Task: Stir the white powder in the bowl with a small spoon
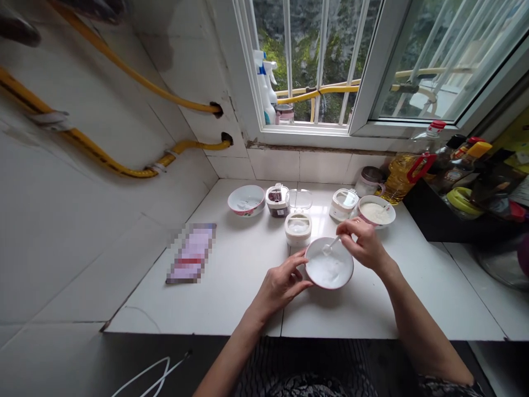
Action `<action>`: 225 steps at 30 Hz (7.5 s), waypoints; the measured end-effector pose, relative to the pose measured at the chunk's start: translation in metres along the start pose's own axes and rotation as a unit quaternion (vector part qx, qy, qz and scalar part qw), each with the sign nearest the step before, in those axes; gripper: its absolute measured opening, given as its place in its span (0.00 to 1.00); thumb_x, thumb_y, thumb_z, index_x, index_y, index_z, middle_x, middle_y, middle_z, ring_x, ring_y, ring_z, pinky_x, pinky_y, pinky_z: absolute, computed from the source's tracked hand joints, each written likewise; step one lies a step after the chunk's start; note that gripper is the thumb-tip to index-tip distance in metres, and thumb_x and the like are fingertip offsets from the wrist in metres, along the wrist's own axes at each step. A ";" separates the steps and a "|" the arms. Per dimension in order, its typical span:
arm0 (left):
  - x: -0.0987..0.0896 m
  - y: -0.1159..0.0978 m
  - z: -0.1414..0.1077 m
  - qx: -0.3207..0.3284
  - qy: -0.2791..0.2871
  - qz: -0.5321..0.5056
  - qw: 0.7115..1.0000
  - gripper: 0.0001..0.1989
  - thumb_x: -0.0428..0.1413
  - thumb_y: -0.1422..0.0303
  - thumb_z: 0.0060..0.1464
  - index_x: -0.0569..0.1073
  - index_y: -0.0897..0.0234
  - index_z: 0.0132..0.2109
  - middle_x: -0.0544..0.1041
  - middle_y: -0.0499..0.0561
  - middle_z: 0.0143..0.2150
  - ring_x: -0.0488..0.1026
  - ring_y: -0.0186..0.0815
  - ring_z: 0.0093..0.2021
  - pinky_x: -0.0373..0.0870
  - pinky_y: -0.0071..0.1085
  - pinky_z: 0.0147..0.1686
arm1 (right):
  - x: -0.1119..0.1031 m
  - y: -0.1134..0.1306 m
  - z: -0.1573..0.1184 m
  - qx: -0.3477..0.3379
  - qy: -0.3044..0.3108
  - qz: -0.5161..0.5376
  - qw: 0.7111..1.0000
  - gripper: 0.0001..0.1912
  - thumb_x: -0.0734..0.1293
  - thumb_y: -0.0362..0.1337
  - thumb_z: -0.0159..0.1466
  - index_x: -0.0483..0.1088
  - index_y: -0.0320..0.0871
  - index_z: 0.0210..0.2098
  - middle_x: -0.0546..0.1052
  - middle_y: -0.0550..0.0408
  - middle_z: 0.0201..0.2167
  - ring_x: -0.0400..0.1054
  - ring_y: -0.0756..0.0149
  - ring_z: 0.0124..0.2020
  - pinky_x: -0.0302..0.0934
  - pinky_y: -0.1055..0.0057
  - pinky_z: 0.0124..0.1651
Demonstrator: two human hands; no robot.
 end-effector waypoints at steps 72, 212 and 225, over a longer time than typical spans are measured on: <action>0.001 0.004 0.000 -0.022 -0.009 -0.034 0.999 0.15 0.59 0.64 0.62 0.70 0.62 0.54 0.71 0.65 0.63 0.79 0.30 0.29 0.81 0.29 0.28 | 0.031 0.002 -0.013 -0.038 -0.008 0.022 0.999 0.10 0.58 0.27 0.55 0.66 0.45 0.23 0.71 0.60 0.18 0.56 0.69 0.20 0.60 0.64 0.41; 0.001 0.004 0.000 -0.036 0.000 -0.029 0.999 0.14 0.59 0.66 0.62 0.69 0.60 0.53 0.71 0.61 0.64 0.80 0.30 0.29 0.81 0.27 0.28 | 0.032 -0.016 -0.003 0.347 -0.025 0.373 0.860 0.05 0.62 0.36 0.45 0.70 0.42 0.19 0.70 0.58 0.11 0.59 0.71 0.15 0.53 0.73 0.21; 0.001 0.004 0.000 -0.040 -0.002 -0.039 0.998 0.14 0.59 0.66 0.61 0.69 0.60 0.53 0.71 0.60 0.64 0.79 0.29 0.29 0.81 0.27 0.27 | 0.047 0.002 0.000 0.093 -0.156 0.156 0.971 0.05 0.62 0.36 0.67 0.70 0.45 0.38 0.80 0.53 0.31 0.73 0.62 0.32 0.65 0.61 0.43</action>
Point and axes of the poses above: each hand's wrist, its own z-axis towards the middle knuckle, its own x-axis out of the palm, y = z × x, the point moved 1 cm from there along z, towards the middle knuckle
